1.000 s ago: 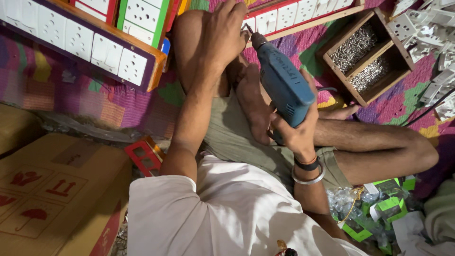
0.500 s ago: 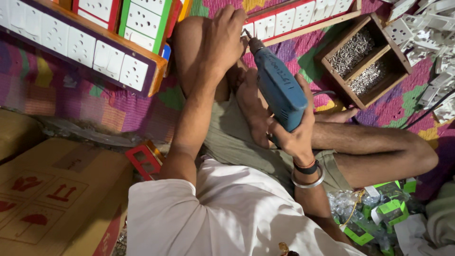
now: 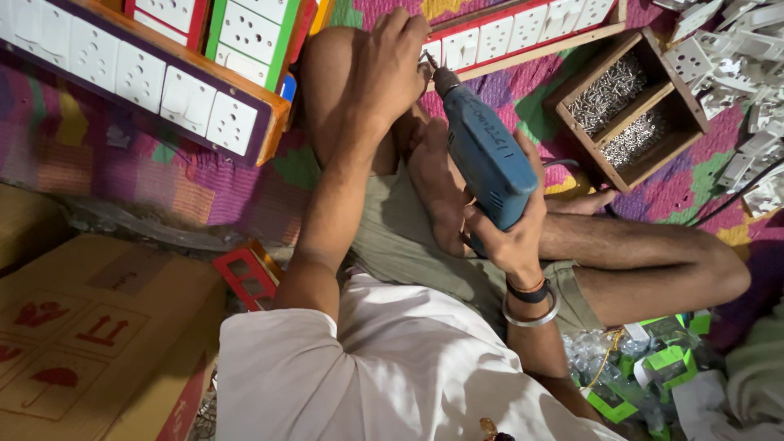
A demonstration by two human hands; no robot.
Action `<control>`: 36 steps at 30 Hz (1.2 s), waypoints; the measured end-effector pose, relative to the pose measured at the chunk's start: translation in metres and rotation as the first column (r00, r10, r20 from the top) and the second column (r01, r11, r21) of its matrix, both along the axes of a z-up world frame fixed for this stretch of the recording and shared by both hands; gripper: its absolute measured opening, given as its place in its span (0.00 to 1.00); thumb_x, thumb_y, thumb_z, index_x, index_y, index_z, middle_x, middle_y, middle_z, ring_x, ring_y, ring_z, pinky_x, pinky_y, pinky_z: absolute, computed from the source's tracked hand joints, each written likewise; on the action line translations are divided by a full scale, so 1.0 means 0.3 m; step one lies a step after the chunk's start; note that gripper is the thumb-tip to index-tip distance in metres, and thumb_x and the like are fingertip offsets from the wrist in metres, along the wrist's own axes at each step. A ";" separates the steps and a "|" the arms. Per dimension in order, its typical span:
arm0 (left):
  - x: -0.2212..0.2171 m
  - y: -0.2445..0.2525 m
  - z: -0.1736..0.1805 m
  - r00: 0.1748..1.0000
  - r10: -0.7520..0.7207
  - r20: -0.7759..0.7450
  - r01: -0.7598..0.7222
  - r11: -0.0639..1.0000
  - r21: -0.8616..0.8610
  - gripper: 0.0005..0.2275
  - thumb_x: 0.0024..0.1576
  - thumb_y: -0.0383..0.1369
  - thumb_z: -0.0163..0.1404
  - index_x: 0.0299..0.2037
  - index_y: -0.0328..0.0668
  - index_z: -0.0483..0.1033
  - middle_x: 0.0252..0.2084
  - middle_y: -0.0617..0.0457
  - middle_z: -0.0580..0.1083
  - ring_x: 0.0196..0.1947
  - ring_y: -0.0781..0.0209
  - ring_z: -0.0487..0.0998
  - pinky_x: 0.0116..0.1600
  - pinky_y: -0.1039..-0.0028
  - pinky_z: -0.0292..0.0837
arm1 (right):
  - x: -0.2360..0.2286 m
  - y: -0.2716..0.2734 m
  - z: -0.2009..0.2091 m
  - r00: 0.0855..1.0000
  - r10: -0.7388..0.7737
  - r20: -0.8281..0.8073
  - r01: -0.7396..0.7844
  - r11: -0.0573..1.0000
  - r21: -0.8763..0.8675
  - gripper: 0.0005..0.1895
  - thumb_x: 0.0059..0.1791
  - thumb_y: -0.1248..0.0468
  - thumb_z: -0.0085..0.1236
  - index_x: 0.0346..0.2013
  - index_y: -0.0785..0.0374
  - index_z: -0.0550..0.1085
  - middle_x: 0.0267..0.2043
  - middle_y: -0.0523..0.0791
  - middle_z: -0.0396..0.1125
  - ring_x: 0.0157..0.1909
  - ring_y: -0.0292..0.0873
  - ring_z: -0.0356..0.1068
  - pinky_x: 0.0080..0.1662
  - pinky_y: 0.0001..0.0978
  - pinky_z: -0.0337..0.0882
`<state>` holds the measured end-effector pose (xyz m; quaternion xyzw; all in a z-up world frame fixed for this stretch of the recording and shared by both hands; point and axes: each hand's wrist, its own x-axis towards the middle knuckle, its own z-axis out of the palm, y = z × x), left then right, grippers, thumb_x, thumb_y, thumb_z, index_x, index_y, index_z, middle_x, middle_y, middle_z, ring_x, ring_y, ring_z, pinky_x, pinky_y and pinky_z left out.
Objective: The person uses a corded electric drill to drive screws into the ends of several plastic power strip housings. They handle each strip one at a time, drilling multiple holes per unit, then place the finished strips into a growing stack on the floor.
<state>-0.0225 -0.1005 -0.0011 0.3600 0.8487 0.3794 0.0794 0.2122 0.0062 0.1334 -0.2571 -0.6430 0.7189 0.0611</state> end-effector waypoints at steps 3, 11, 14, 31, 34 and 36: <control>0.002 -0.001 -0.003 1.000 0.004 0.005 -0.004 1.000 0.010 0.18 0.43 0.21 0.65 0.42 0.36 0.73 0.43 0.43 0.71 0.48 0.39 0.75 0.51 0.54 0.72 | 0.002 -0.003 0.002 1.000 0.000 0.008 0.000 1.000 -0.001 0.52 0.43 0.75 0.61 0.79 0.65 0.47 0.62 0.53 0.66 0.50 0.43 0.73 0.52 0.34 0.77; 0.006 0.001 0.000 1.000 0.016 -0.012 -0.016 1.000 0.005 0.18 0.42 0.19 0.64 0.42 0.36 0.73 0.43 0.43 0.72 0.48 0.39 0.75 0.51 0.54 0.72 | 0.002 0.001 -0.001 1.000 0.001 0.012 -0.001 1.000 0.003 0.53 0.43 0.74 0.61 0.79 0.65 0.47 0.64 0.53 0.65 0.52 0.43 0.73 0.54 0.35 0.77; 0.008 0.005 0.000 1.000 0.020 0.008 -0.020 1.000 -0.007 0.18 0.42 0.19 0.64 0.41 0.36 0.74 0.42 0.44 0.72 0.47 0.39 0.75 0.50 0.55 0.72 | 0.005 0.000 -0.003 1.000 -0.008 0.028 0.008 1.000 -0.005 0.53 0.43 0.74 0.62 0.79 0.65 0.47 0.63 0.52 0.65 0.50 0.42 0.73 0.53 0.34 0.77; 0.010 0.004 0.006 0.998 0.004 -0.058 -0.007 0.999 -0.041 0.14 0.46 0.16 0.54 0.42 0.32 0.73 0.44 0.40 0.71 0.50 0.37 0.73 0.53 0.52 0.71 | -0.015 -0.003 0.006 0.996 0.088 0.026 -0.092 0.933 0.348 0.48 0.41 0.72 0.61 0.76 0.67 0.54 0.74 0.54 0.56 0.75 0.51 0.59 0.75 0.40 0.59; 0.010 0.010 0.001 0.998 0.005 -0.067 -0.008 0.999 -0.036 0.14 0.46 0.15 0.53 0.42 0.32 0.73 0.44 0.41 0.72 0.50 0.37 0.73 0.54 0.53 0.71 | -0.016 -0.006 0.012 0.996 0.087 0.033 -0.093 0.937 0.337 0.48 0.41 0.72 0.60 0.76 0.67 0.54 0.73 0.54 0.57 0.75 0.50 0.60 0.74 0.40 0.61; 0.014 0.011 0.003 0.997 0.004 -0.077 -0.007 0.999 -0.033 0.14 0.45 0.15 0.53 0.42 0.33 0.73 0.43 0.41 0.72 0.50 0.37 0.73 0.53 0.53 0.71 | -0.013 -0.012 0.017 0.996 0.078 0.031 -0.084 0.952 0.296 0.49 0.41 0.73 0.59 0.76 0.67 0.54 0.73 0.54 0.56 0.74 0.49 0.60 0.73 0.40 0.63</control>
